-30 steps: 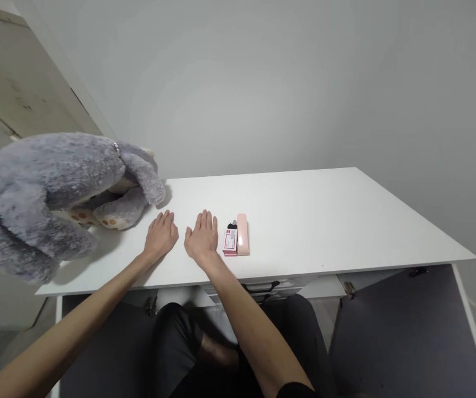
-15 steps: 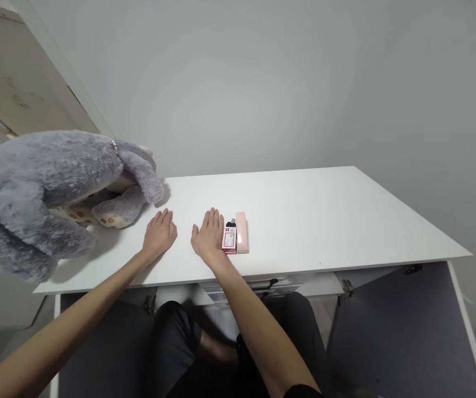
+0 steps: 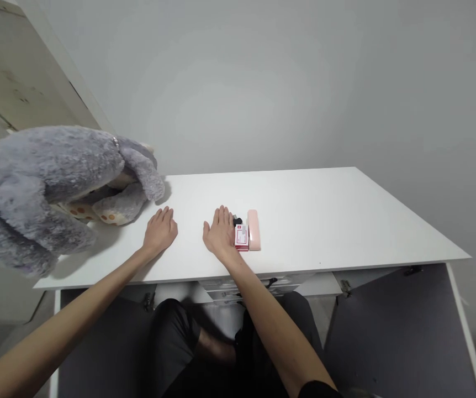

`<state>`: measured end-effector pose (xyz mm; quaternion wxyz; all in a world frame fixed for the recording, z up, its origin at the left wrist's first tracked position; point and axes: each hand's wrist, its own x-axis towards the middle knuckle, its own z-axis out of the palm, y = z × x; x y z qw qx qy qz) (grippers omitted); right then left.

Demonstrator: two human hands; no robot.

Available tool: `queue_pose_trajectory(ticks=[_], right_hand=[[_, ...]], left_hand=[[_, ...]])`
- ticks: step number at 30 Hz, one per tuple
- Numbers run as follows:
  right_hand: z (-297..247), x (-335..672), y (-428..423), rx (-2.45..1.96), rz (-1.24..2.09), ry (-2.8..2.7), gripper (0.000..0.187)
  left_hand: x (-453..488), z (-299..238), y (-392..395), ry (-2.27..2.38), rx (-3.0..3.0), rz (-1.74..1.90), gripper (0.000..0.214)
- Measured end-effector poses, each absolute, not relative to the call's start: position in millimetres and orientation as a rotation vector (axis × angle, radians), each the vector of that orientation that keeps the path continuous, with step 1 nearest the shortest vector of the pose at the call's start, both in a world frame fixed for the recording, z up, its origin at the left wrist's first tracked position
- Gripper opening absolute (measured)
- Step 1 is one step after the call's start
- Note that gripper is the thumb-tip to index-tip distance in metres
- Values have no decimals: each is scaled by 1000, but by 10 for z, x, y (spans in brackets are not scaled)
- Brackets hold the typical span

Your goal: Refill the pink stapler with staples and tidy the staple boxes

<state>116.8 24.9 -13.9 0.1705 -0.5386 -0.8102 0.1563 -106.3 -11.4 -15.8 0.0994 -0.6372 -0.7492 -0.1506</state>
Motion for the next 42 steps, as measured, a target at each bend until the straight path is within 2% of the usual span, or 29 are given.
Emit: queue_pose_trajectory(ticks=[20, 42], right_hand=[[-321, 2115, 669, -1548, 367, -2306, 76], [-581, 3618, 1273, -1458, 218, -2400, 76]], left_hand=[[-1038, -114, -126, -2253, -1882, -462, 57], [-998, -51, -133, -2267, -1850, -337, 57]])
